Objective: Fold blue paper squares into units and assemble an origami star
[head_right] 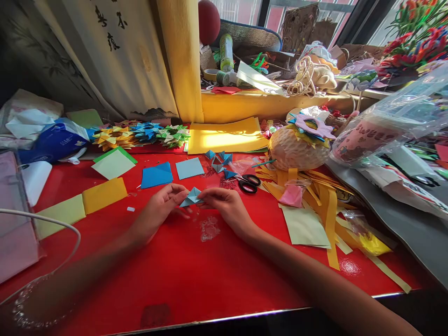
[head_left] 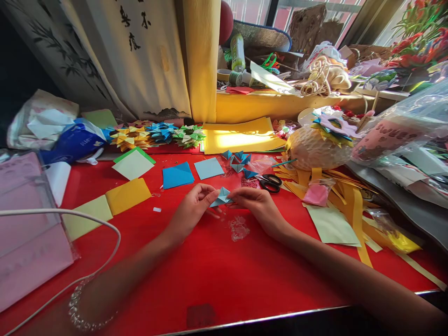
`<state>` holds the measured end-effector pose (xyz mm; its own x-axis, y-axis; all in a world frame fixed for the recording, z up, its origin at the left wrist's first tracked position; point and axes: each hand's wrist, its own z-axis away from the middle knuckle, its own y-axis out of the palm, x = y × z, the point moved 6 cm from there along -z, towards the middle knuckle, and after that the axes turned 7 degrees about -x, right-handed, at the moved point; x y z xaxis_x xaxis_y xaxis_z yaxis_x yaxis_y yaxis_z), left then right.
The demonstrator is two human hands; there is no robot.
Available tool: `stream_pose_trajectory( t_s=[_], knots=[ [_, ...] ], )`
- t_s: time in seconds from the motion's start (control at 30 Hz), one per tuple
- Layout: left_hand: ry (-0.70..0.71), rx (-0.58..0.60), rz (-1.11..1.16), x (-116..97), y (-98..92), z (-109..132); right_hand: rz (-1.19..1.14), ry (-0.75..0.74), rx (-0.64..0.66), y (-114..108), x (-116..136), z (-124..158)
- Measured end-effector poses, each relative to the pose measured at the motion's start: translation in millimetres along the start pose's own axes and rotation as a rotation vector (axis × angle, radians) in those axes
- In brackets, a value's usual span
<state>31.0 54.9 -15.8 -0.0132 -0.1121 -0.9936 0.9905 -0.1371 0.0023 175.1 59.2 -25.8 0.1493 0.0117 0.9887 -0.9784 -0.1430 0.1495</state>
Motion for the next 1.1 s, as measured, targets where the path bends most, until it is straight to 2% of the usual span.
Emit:
stream_pose_trajectory(
  t_s=[0.17, 0.4, 0.6, 0.83, 1.1],
  knots=[
    [-0.063, 0.087, -0.059, 6.4, 4.7, -0.4, 0.059, -0.033, 0.025, 1.7, 1.5, 2.0],
    [0.022, 0.086, -0.116, 2.9, 2.4, 1.5, 0.173, -0.005, 0.000, 1.4, 2.9, 0.9],
    [0.034, 0.069, -0.215, 4.3, -0.9, 0.3, 0.172, 0.022, -0.003, 2.0, 2.6, 2.0],
    [-0.016, 0.096, -0.245, 7.4, -0.5, -0.1, 0.245, -0.066, 0.037, 5.1, 5.6, 2.9],
    [-0.008, 0.169, -0.235, 11.8, 2.7, -0.6, 0.222, -0.125, 0.054, 6.7, 4.7, 3.6]
  ],
)
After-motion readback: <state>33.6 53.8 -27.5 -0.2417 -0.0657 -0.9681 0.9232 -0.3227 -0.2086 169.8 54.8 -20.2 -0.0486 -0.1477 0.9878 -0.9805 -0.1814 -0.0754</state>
